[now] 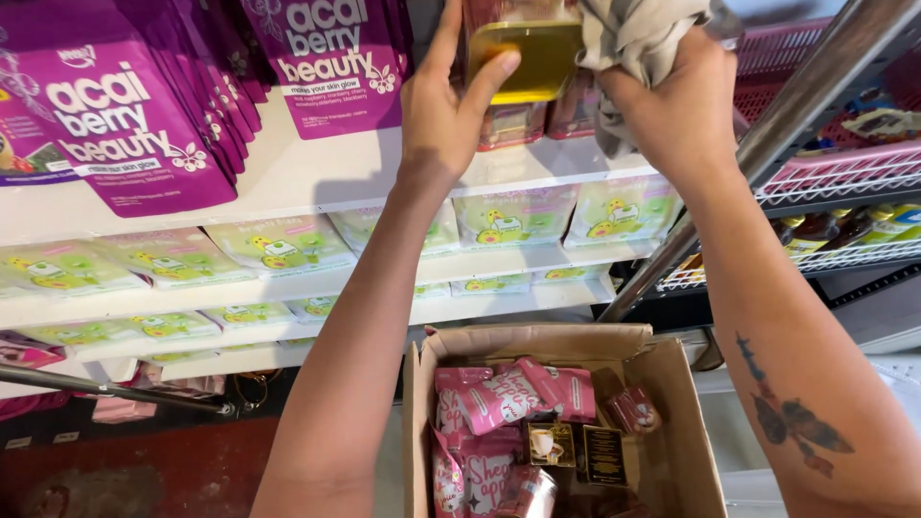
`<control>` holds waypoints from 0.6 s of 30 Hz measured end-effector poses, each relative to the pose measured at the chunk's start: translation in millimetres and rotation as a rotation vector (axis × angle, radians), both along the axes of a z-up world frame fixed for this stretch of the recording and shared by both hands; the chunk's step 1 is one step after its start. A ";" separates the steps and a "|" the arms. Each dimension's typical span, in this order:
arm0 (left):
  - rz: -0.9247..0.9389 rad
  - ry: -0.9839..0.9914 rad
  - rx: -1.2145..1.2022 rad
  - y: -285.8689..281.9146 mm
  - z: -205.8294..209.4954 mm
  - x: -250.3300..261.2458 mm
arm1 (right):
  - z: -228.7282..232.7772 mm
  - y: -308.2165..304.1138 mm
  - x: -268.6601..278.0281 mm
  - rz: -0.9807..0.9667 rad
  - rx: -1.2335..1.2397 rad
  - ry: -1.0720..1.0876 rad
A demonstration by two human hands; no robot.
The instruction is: The person takes small, rectangular tins from a cardboard box on the floor, wipes them with a cloth, and places them on a shelf. The task involves handling the tins one by one, cleaning them, and arranging them in a row on the shelf.
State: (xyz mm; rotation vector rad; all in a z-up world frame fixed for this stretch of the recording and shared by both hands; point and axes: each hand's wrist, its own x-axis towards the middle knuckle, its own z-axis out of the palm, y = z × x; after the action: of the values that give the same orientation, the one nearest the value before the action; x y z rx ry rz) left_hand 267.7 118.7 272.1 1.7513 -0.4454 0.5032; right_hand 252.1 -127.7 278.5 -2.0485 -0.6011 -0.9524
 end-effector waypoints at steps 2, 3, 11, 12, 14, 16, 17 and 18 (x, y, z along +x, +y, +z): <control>0.026 -0.065 0.001 -1.0 -4.3 8.3 | -12.1 0.7 5.6 -0.025 -0.003 -0.046; 0.055 -0.133 0.003 -1.2 -5.9 11.7 | -17.7 1.3 7.9 -0.046 -0.006 -0.097; -0.211 -0.317 -0.218 -1.9 -22.5 25.4 | -9.3 36.2 -12.4 0.123 0.249 0.123; -0.285 -0.352 -0.251 -1.5 -22.9 24.8 | -18.0 33.8 -6.0 0.193 0.254 0.108; -0.274 -0.229 -0.316 5.5 -12.3 7.1 | -23.9 37.5 -9.7 0.204 0.251 0.083; -0.267 -0.110 -0.377 14.5 -8.5 -3.2 | -28.7 44.7 -17.2 0.215 0.247 0.051; -0.263 -0.078 -0.381 19.5 -11.3 -6.0 | -31.6 49.7 -24.2 0.185 0.275 0.097; -0.260 -0.046 -0.385 24.5 -14.2 -8.9 | -34.5 54.5 -31.1 0.155 0.304 0.143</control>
State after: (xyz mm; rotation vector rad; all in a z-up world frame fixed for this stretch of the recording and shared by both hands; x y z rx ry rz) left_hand 258.7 143.2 257.9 1.2932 -0.5594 0.4118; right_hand 220.9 -73.2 244.0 -1.7553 -0.4971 -0.7496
